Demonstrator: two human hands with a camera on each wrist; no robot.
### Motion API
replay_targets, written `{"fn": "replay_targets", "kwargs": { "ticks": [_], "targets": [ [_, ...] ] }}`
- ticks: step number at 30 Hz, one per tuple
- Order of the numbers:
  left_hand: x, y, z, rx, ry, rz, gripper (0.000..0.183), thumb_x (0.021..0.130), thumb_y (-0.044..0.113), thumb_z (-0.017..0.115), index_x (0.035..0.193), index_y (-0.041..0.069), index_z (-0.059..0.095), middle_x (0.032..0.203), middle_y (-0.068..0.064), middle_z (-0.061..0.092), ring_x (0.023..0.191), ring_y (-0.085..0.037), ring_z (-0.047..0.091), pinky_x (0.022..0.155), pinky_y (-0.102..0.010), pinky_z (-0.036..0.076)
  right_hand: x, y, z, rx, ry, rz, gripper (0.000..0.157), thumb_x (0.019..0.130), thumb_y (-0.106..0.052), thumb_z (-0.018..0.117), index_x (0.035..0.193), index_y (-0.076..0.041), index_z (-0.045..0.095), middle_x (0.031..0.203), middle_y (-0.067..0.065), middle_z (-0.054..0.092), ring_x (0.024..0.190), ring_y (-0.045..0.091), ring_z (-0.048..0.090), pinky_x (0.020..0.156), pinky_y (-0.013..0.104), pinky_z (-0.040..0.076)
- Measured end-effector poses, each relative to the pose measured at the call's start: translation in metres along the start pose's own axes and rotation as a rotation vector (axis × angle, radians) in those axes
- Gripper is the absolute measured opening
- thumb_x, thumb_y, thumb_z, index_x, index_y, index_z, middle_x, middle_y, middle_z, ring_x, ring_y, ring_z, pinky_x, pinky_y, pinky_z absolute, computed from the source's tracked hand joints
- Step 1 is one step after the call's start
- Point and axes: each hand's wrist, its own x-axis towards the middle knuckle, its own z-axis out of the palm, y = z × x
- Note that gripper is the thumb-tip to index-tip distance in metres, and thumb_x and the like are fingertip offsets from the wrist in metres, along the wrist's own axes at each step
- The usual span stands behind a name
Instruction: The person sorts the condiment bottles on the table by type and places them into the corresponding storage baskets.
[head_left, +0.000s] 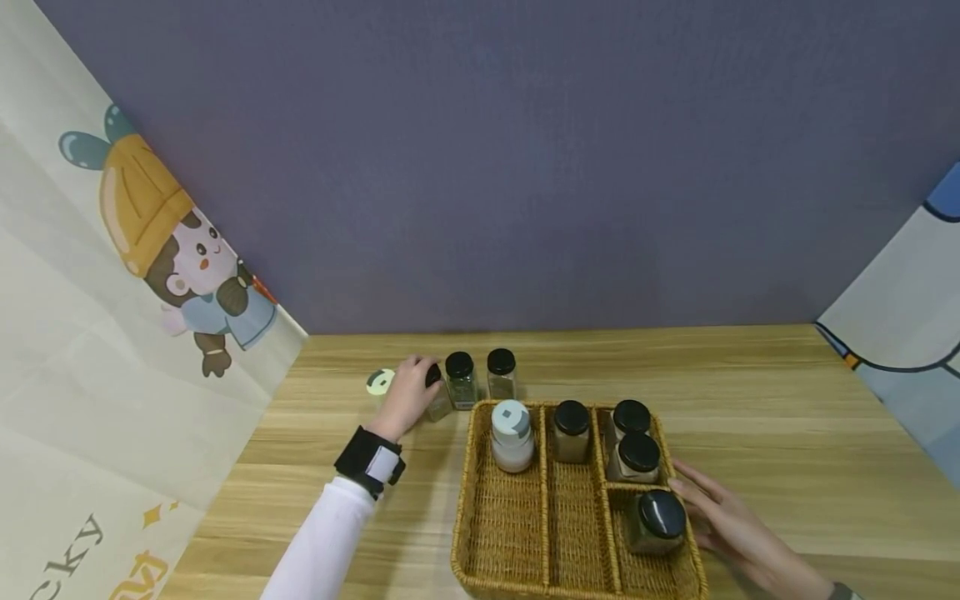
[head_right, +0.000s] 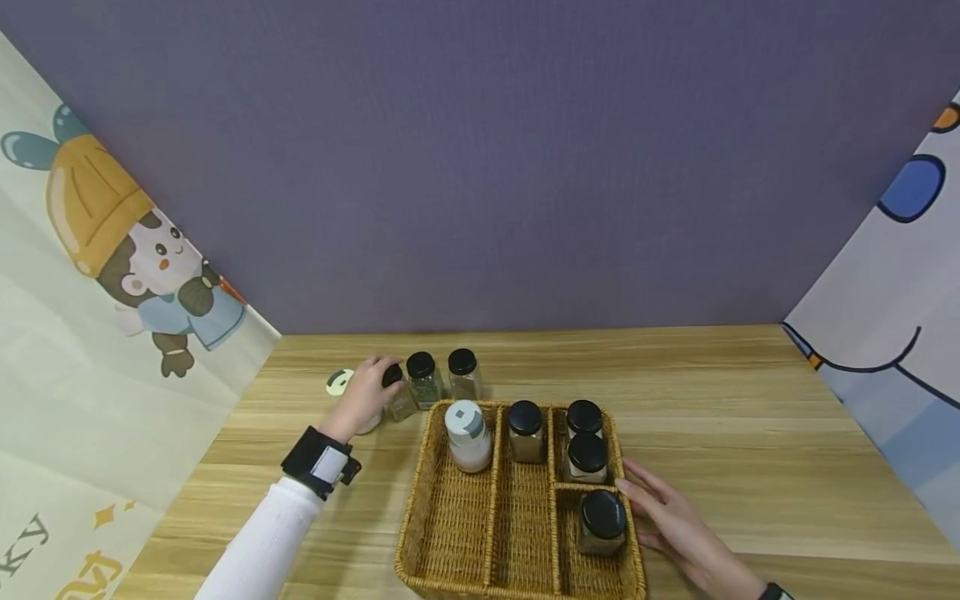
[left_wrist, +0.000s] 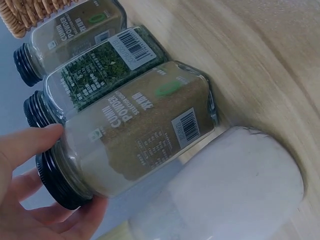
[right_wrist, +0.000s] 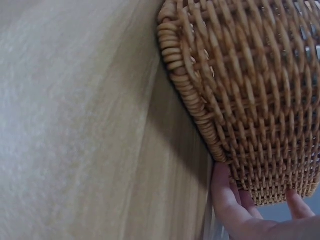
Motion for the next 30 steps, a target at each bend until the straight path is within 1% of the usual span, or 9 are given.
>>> {"fn": "replay_targets", "kwargs": {
  "ticks": [3,4,5,7,13,17,22,25,30],
  "targets": [
    [0.001,0.001,0.0,-0.003,-0.022,-0.032,0.037,0.079,0.011,0.065,0.113,-0.002,0.056,0.106,-0.023,0.053,0.097,-0.036,0.05,0.081,-0.041,0.048,0.0,0.0,-0.001,-0.007,-0.003,0.008,0.073,0.091,-0.04,0.044,0.142,-0.005,0.005,0.14,0.031,0.002,0.123,0.049,0.021,0.081,0.051,0.046],
    [0.001,0.008,-0.006,-0.009,-0.04,-0.062,0.037,0.078,0.007,0.065,0.112,-0.003,0.057,0.106,-0.024,0.053,0.098,-0.037,0.05,0.081,-0.043,0.048,0.0,-0.001,-0.001,-0.009,-0.004,0.008,0.073,0.091,-0.04,0.044,0.142,-0.006,0.005,0.14,0.031,0.002,0.123,0.049,0.021,0.081,0.051,0.046],
    [0.001,0.009,-0.006,-0.013,-0.05,-0.075,0.037,0.078,0.006,0.066,0.112,-0.003,0.057,0.107,-0.023,0.053,0.099,-0.037,0.05,0.082,-0.042,0.048,0.0,-0.001,-0.001,-0.011,-0.003,0.009,0.073,0.09,-0.04,0.044,0.142,-0.006,0.005,0.14,0.031,0.002,0.123,0.049,0.021,0.081,0.051,0.046],
    [0.002,0.009,-0.007,-0.017,-0.052,-0.084,0.036,0.077,0.006,0.066,0.111,-0.002,0.058,0.107,-0.023,0.054,0.098,-0.036,0.05,0.082,-0.041,0.048,0.0,-0.002,0.0,-0.01,-0.001,0.008,0.073,0.09,-0.04,0.044,0.142,-0.006,0.006,0.14,0.032,0.003,0.122,0.049,0.022,0.081,0.051,0.046],
    [0.005,0.01,-0.009,-0.029,-0.046,-0.07,0.032,0.075,0.005,0.068,0.106,-0.002,0.061,0.103,-0.021,0.055,0.095,-0.035,0.05,0.08,-0.041,0.047,-0.001,-0.002,0.001,-0.012,0.004,0.005,0.072,0.091,-0.04,0.044,0.142,-0.005,0.006,0.14,0.032,0.003,0.122,0.049,0.023,0.081,0.052,0.046],
    [0.006,0.011,-0.012,-0.033,-0.049,-0.052,0.031,0.073,0.004,0.068,0.103,-0.002,0.062,0.101,-0.022,0.055,0.095,-0.036,0.05,0.079,-0.042,0.047,0.0,-0.002,0.0,-0.018,-0.001,0.013,0.073,0.091,-0.04,0.043,0.142,-0.005,0.005,0.14,0.032,0.001,0.123,0.049,0.02,0.081,0.051,0.046],
    [0.009,0.01,-0.016,-0.039,-0.05,-0.041,0.029,0.073,0.004,0.068,0.101,-0.001,0.063,0.102,-0.021,0.056,0.095,-0.035,0.051,0.075,-0.04,0.049,0.001,-0.003,-0.002,-0.028,-0.015,0.027,0.074,0.091,-0.042,0.042,0.142,-0.006,0.003,0.14,0.032,-0.001,0.123,0.05,0.016,0.083,0.05,0.044],
    [0.01,0.011,-0.022,-0.049,-0.06,-0.028,0.029,0.073,0.003,0.067,0.101,-0.001,0.063,0.103,-0.021,0.056,0.096,-0.035,0.051,0.072,-0.039,0.05,0.001,-0.003,-0.001,-0.028,-0.013,0.031,0.074,0.091,-0.043,0.042,0.142,-0.006,0.004,0.14,0.032,-0.001,0.124,0.05,0.016,0.082,0.051,0.045],
    [0.012,0.013,-0.035,-0.061,-0.075,-0.013,0.029,0.072,0.002,0.066,0.1,-0.002,0.063,0.102,-0.021,0.057,0.094,-0.035,0.053,0.071,-0.038,0.05,0.001,-0.003,-0.001,-0.031,-0.017,0.027,0.074,0.091,-0.043,0.041,0.142,-0.006,0.003,0.14,0.032,-0.001,0.123,0.05,0.017,0.081,0.053,0.044]
  ]
}}
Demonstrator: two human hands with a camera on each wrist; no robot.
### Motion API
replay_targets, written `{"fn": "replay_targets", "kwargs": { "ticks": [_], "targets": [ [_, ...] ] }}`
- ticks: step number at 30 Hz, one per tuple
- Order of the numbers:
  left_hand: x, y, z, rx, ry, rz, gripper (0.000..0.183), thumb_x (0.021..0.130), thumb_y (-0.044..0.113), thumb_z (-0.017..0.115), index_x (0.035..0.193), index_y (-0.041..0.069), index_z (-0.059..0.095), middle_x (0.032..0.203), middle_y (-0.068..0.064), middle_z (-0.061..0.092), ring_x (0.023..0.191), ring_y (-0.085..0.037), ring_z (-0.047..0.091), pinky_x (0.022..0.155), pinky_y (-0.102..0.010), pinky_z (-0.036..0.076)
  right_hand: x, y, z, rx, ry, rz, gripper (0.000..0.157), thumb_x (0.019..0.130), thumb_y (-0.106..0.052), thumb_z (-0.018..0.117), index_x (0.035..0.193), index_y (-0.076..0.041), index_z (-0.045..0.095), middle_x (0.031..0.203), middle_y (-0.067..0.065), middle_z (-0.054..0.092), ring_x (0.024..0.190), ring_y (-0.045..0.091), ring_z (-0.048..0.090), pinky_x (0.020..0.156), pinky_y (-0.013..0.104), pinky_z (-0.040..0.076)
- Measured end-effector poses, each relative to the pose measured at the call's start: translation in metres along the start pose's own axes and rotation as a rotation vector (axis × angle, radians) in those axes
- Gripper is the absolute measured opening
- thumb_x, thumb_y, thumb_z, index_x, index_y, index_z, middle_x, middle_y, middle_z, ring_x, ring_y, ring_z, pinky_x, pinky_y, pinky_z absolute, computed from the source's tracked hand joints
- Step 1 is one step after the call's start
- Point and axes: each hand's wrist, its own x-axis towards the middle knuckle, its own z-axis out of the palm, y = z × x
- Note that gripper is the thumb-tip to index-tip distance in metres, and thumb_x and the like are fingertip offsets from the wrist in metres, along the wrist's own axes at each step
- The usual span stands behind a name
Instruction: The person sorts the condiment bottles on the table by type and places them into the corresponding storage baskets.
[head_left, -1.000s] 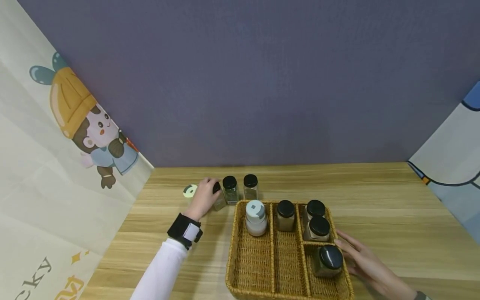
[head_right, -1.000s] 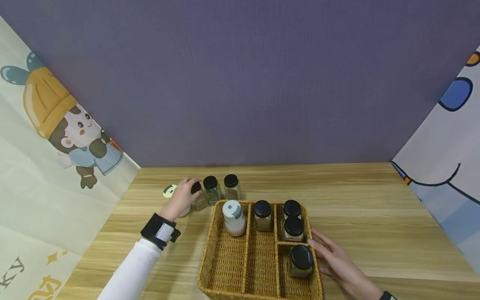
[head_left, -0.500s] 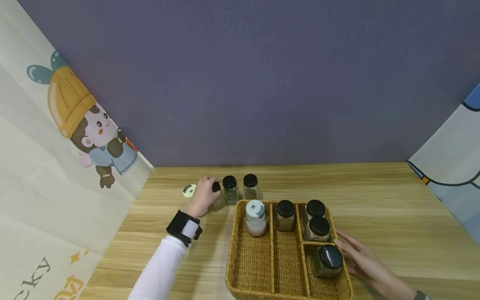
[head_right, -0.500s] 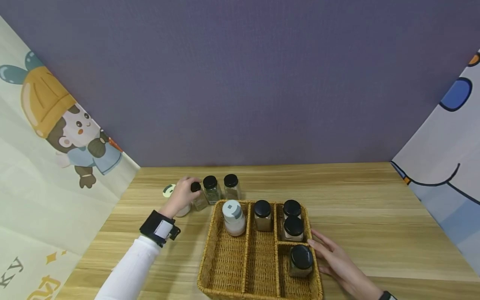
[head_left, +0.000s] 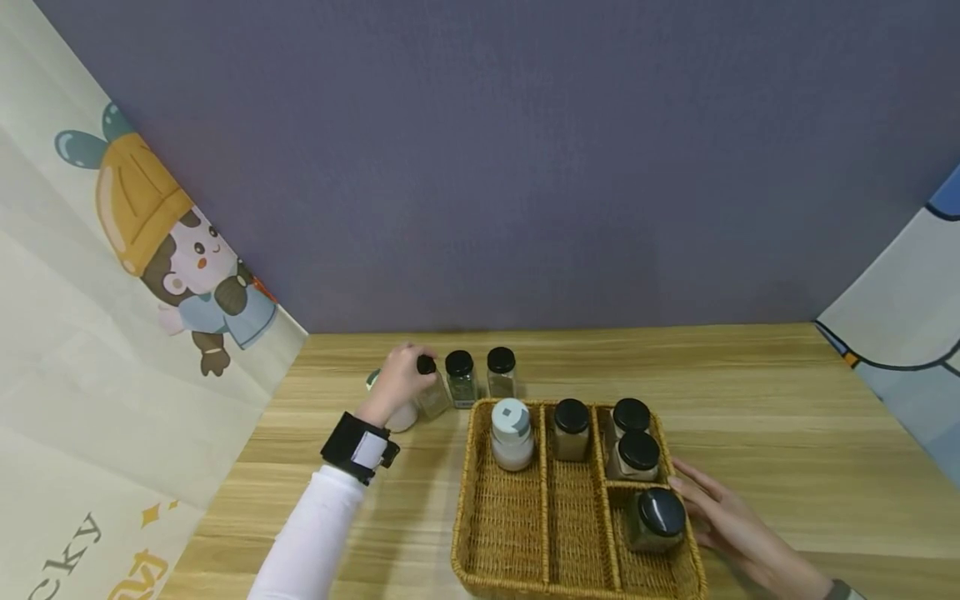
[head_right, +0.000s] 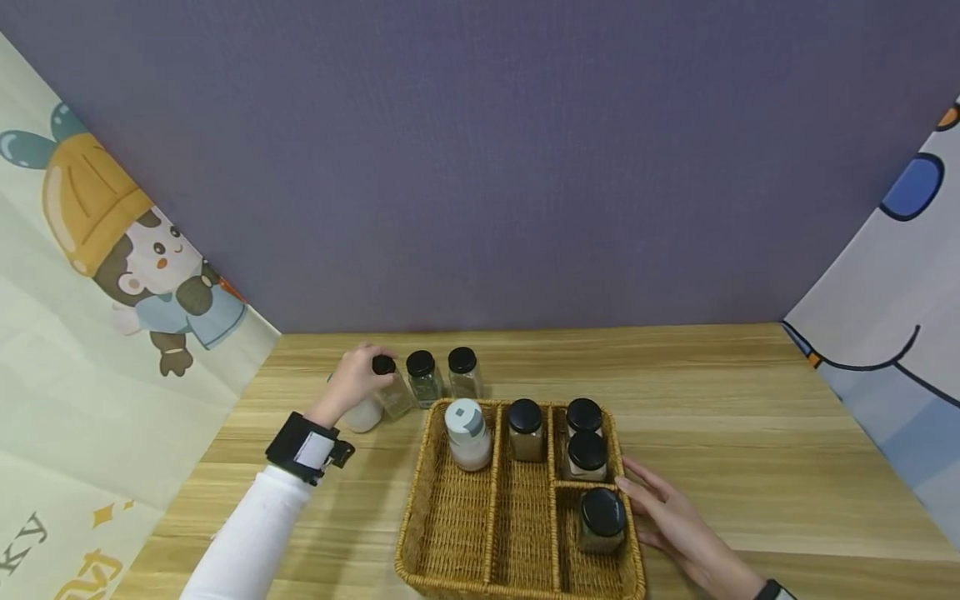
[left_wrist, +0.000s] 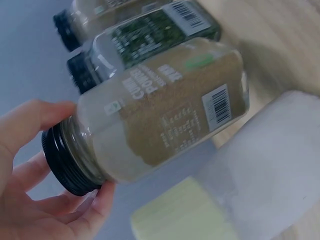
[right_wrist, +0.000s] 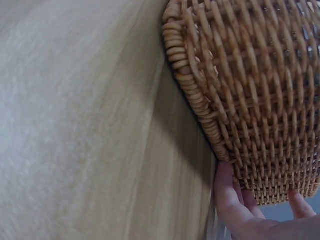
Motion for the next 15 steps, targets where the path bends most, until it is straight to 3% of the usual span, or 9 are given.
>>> {"fn": "replay_targets", "kwargs": {
  "ticks": [10,15],
  "targets": [
    [0.003,0.005,-0.017,0.046,-0.012,0.05,0.03,0.069,0.003,0.066,0.098,-0.003,0.063,0.097,-0.021,0.059,0.089,-0.034,0.054,0.074,-0.041,0.048,0.0,0.0,0.0,0.004,-0.005,-0.002,0.074,0.091,-0.042,0.042,0.142,-0.006,0.003,0.14,0.032,-0.002,0.124,0.05,0.015,0.082,0.053,0.044],
    [0.004,0.009,-0.023,0.069,-0.052,0.088,0.029,0.07,0.004,0.067,0.098,-0.004,0.062,0.095,-0.018,0.061,0.088,-0.033,0.054,0.074,-0.041,0.047,0.0,0.0,0.0,0.016,-0.003,-0.008,0.073,0.091,-0.041,0.042,0.142,-0.005,0.003,0.14,0.032,-0.001,0.123,0.05,0.017,0.082,0.05,0.045]
  ]
}}
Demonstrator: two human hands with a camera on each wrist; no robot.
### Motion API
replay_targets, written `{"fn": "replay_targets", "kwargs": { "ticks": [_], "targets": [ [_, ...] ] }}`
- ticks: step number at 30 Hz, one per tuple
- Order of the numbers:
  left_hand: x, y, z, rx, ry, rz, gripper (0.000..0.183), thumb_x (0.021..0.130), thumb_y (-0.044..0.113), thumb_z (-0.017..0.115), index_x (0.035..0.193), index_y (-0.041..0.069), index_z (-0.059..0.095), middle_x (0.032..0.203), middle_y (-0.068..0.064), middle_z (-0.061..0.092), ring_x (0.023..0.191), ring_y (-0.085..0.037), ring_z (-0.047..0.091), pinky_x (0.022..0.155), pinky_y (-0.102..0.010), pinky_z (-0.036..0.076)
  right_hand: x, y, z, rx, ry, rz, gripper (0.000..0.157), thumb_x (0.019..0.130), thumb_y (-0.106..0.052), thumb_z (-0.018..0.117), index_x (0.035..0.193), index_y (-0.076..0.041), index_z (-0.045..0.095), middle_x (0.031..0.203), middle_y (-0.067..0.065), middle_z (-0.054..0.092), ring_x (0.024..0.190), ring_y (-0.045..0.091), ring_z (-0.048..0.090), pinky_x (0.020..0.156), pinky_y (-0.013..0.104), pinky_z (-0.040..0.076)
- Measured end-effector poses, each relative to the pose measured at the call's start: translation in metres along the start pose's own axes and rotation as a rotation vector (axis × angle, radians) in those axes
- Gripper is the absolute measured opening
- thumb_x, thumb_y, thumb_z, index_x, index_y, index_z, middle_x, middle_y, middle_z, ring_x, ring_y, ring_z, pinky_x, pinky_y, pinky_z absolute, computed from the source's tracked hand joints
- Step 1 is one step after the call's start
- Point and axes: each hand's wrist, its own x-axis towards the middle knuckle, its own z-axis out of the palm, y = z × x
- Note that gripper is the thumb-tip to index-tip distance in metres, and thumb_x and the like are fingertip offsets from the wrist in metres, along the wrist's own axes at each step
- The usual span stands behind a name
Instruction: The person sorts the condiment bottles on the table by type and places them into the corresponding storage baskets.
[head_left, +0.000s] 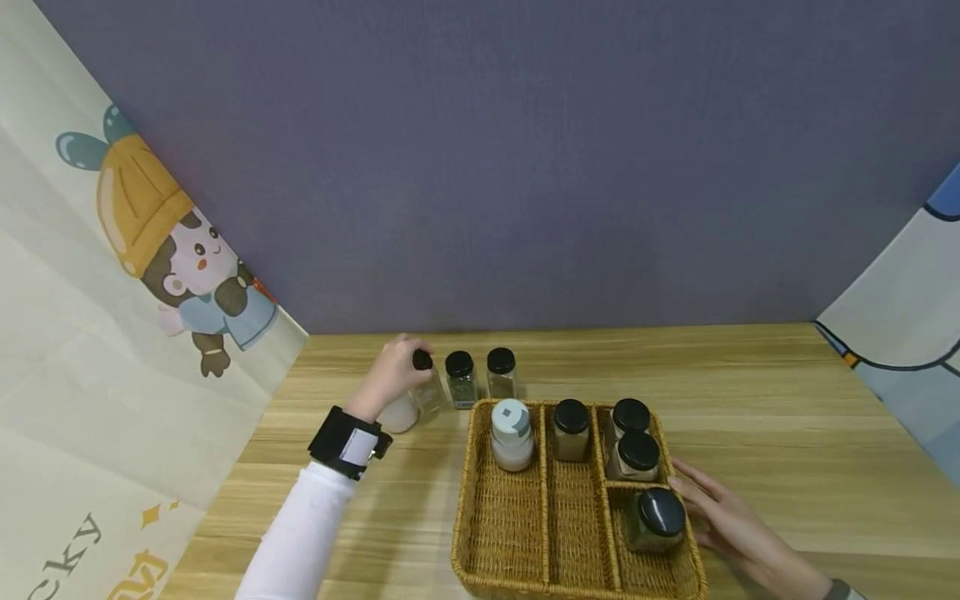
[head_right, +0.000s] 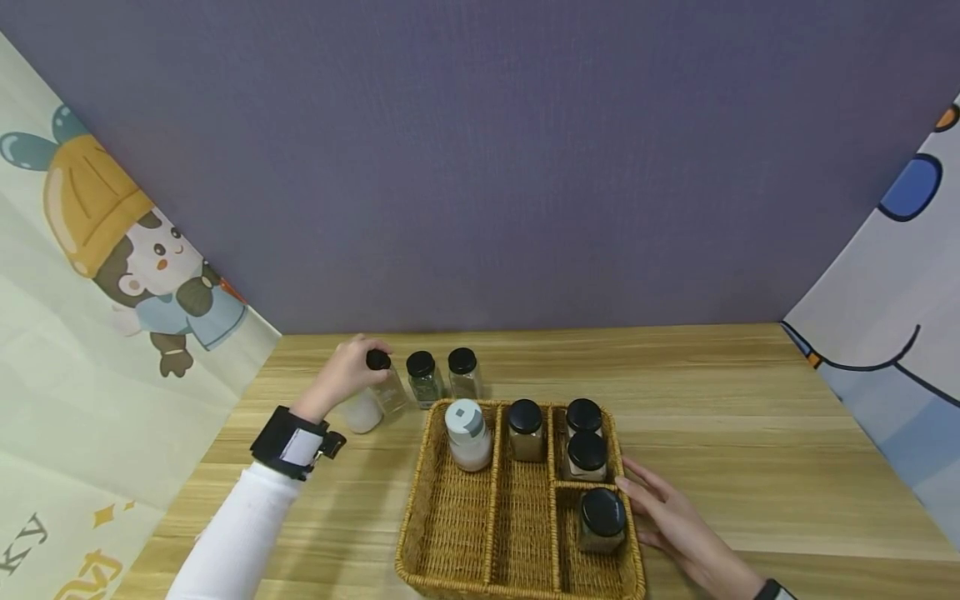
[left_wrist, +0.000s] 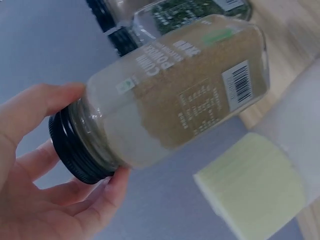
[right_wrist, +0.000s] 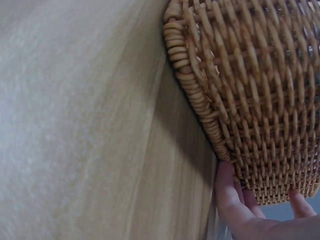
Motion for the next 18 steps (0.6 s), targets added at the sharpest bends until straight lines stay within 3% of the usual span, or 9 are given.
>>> {"fn": "replay_targets", "kwargs": {
  "ticks": [7,18],
  "targets": [
    [0.0,0.011,-0.007,-0.007,-0.056,0.006,0.032,0.071,0.006,0.067,0.101,-0.005,0.061,0.097,-0.018,0.059,0.088,-0.033,0.054,0.073,-0.039,0.049,0.0,0.0,-0.001,-0.007,-0.008,-0.007,0.072,0.092,-0.04,0.04,0.142,-0.005,0.001,0.139,0.033,0.0,0.122,0.051,0.018,0.084,0.048,0.045],
    [-0.003,0.035,-0.018,-0.016,-0.051,0.055,0.031,0.074,0.009,0.067,0.103,-0.001,0.061,0.098,-0.016,0.056,0.087,-0.028,0.053,0.07,-0.035,0.049,0.0,0.003,0.002,0.012,0.012,-0.028,0.071,0.091,-0.039,0.043,0.142,-0.005,0.005,0.14,0.032,0.004,0.121,0.048,0.026,0.083,0.051,0.045]
  ]
}}
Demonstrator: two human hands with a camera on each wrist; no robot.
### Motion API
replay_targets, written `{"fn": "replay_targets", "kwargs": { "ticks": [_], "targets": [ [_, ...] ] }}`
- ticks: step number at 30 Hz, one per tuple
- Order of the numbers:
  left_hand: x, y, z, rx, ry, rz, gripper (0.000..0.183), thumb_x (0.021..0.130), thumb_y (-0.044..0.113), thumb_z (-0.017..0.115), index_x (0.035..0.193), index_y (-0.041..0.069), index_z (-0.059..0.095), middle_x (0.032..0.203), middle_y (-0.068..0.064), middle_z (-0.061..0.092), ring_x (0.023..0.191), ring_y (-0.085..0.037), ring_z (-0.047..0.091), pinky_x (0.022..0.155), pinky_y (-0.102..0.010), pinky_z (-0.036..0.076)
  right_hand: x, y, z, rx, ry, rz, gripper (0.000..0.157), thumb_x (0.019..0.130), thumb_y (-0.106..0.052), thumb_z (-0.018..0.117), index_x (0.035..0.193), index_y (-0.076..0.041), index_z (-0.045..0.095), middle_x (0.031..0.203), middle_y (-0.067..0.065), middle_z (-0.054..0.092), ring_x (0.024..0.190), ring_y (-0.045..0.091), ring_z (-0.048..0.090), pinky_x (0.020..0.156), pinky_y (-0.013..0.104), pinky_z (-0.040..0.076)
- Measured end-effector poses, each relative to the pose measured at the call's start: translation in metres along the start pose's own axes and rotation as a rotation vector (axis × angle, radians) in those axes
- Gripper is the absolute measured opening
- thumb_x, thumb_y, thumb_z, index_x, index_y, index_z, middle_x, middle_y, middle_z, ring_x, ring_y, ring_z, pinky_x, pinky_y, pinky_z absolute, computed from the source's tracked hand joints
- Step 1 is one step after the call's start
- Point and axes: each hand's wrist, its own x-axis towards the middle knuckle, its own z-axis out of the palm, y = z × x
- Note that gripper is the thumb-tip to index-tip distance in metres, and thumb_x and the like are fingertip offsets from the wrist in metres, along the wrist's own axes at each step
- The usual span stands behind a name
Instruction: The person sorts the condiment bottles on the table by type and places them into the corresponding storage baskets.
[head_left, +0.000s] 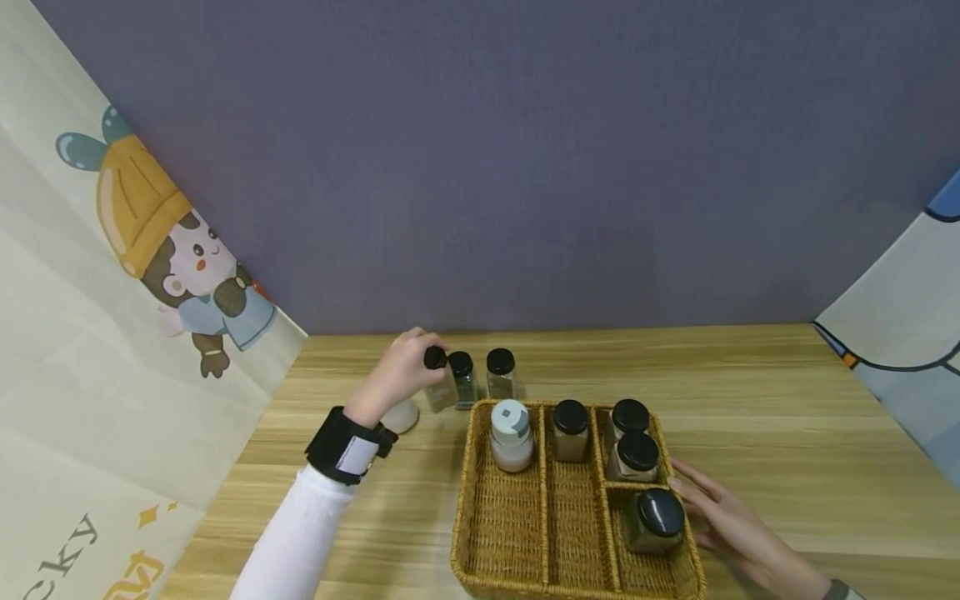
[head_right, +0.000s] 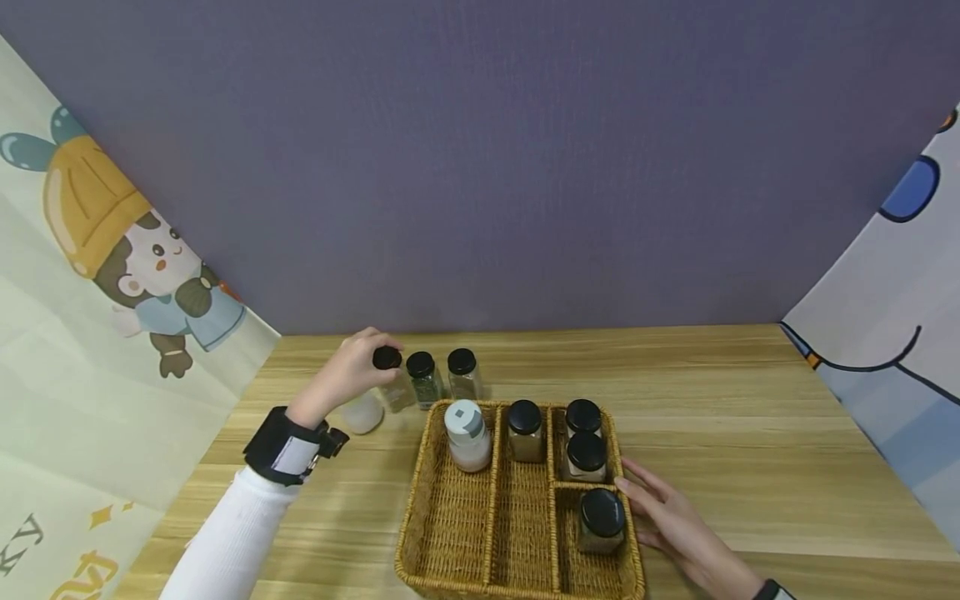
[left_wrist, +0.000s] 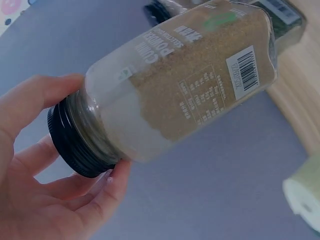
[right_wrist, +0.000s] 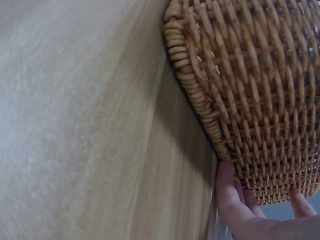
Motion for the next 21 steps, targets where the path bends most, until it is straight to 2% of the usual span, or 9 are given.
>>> {"fn": "replay_targets", "kwargs": {
  "ticks": [8,14,21],
  "targets": [
    [0.001,0.021,-0.011,0.004,0.0,0.017,0.031,0.076,0.011,0.066,0.105,0.003,0.061,0.097,-0.012,0.055,0.087,-0.027,0.05,0.064,-0.03,0.048,-0.001,-0.001,0.001,0.008,0.01,-0.001,0.071,0.091,-0.038,0.043,0.142,-0.006,0.006,0.14,0.032,0.008,0.117,0.042,0.036,0.083,0.049,0.046],
    [0.002,0.036,-0.016,-0.005,-0.014,0.033,0.031,0.077,0.011,0.065,0.107,0.005,0.061,0.097,-0.01,0.054,0.086,-0.024,0.05,0.064,-0.029,0.047,-0.002,-0.001,0.001,0.007,0.013,0.006,0.071,0.091,-0.039,0.044,0.142,-0.006,0.006,0.14,0.032,0.008,0.118,0.043,0.034,0.083,0.049,0.046],
    [0.006,0.053,-0.022,-0.036,-0.038,0.082,0.029,0.079,0.012,0.064,0.107,0.006,0.061,0.096,-0.007,0.053,0.083,-0.022,0.049,0.061,-0.027,0.043,-0.004,-0.002,0.0,0.002,0.004,0.005,0.071,0.091,-0.038,0.043,0.142,-0.006,0.006,0.139,0.032,0.007,0.118,0.044,0.033,0.083,0.049,0.046]
  ]
}}
